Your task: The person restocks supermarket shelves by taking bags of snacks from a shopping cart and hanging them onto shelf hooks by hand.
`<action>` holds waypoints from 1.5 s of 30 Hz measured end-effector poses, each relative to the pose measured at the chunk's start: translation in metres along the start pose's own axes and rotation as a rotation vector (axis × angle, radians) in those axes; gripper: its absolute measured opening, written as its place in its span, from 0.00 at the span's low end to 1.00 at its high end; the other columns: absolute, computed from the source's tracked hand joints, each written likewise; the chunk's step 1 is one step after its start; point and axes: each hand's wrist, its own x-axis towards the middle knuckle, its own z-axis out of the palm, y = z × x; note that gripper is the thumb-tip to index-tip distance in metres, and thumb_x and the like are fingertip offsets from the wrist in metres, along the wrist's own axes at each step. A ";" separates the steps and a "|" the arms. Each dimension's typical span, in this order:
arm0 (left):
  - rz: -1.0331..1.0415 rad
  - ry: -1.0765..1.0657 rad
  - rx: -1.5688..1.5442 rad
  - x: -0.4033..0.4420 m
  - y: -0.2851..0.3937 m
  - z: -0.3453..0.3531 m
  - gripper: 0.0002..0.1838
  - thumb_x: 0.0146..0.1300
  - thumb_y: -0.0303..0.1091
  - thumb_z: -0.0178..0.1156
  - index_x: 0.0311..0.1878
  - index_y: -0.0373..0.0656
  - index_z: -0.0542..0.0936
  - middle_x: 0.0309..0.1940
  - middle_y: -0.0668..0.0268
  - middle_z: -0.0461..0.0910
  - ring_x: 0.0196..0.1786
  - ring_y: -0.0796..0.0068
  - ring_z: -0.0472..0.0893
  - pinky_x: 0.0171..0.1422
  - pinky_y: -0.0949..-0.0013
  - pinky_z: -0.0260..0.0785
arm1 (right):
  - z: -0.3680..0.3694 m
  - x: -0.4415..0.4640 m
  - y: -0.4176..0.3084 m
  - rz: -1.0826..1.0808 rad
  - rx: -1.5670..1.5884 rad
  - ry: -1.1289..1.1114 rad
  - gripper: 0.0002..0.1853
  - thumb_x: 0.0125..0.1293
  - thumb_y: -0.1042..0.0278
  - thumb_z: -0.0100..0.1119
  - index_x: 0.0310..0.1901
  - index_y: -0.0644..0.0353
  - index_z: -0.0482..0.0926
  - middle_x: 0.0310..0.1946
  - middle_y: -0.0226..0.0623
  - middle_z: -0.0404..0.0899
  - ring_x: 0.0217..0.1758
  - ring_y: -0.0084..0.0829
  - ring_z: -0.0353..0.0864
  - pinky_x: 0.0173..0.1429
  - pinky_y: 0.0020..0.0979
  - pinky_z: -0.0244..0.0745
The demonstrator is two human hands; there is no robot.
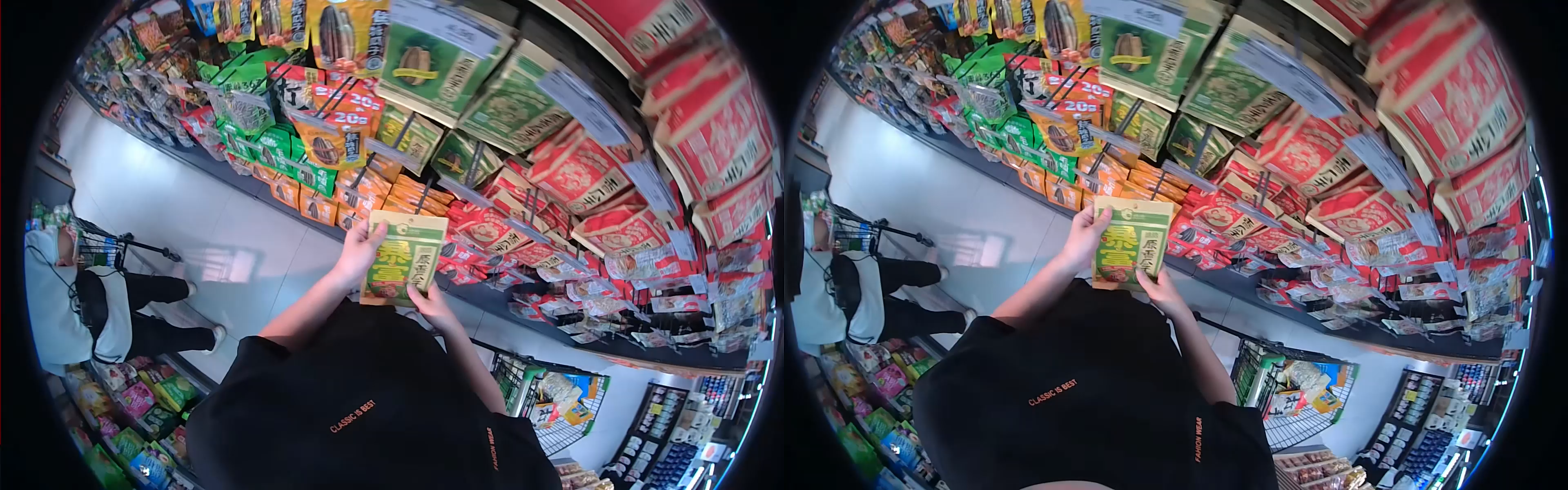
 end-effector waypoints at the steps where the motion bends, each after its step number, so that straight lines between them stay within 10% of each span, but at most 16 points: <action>1: -0.013 0.010 -0.018 0.004 0.004 -0.015 0.11 0.73 0.34 0.51 0.49 0.37 0.77 0.42 0.66 0.82 0.42 0.81 0.80 0.48 0.74 0.73 | 0.008 0.013 0.003 0.023 -0.025 0.006 0.24 0.71 0.63 0.54 0.63 0.63 0.62 0.55 0.37 0.73 0.57 0.26 0.71 0.61 0.29 0.67; 9: 0.019 -0.051 0.190 0.062 0.053 -0.061 0.12 0.73 0.34 0.50 0.51 0.37 0.76 0.43 0.68 0.81 0.43 0.82 0.78 0.49 0.74 0.72 | 0.050 0.103 -0.091 -0.239 -0.019 0.393 0.13 0.72 0.61 0.53 0.46 0.63 0.76 0.31 0.22 0.73 0.34 0.14 0.67 0.39 0.19 0.63; 24: 0.189 -0.136 0.326 0.149 0.047 -0.076 0.11 0.73 0.33 0.51 0.50 0.36 0.77 0.41 0.69 0.82 0.42 0.86 0.77 0.48 0.77 0.70 | 0.046 0.168 -0.110 -0.365 0.201 0.507 0.08 0.72 0.71 0.52 0.49 0.62 0.74 0.46 0.32 0.78 0.50 0.20 0.74 0.58 0.24 0.67; 38: 0.213 -0.026 0.317 0.153 0.071 -0.052 0.09 0.71 0.33 0.56 0.40 0.38 0.80 0.32 0.71 0.82 0.34 0.88 0.77 0.40 0.77 0.70 | 0.024 0.186 -0.120 -0.453 0.098 0.413 0.10 0.73 0.62 0.52 0.37 0.60 0.71 0.24 0.21 0.61 0.28 0.16 0.57 0.33 0.22 0.57; 45: 0.235 -0.006 0.295 0.158 0.069 -0.048 0.09 0.71 0.34 0.56 0.43 0.37 0.79 0.36 0.69 0.82 0.36 0.86 0.77 0.43 0.77 0.70 | 0.032 0.187 -0.126 -0.480 0.225 0.451 0.12 0.75 0.59 0.49 0.42 0.60 0.72 0.30 0.26 0.71 0.34 0.17 0.65 0.42 0.21 0.64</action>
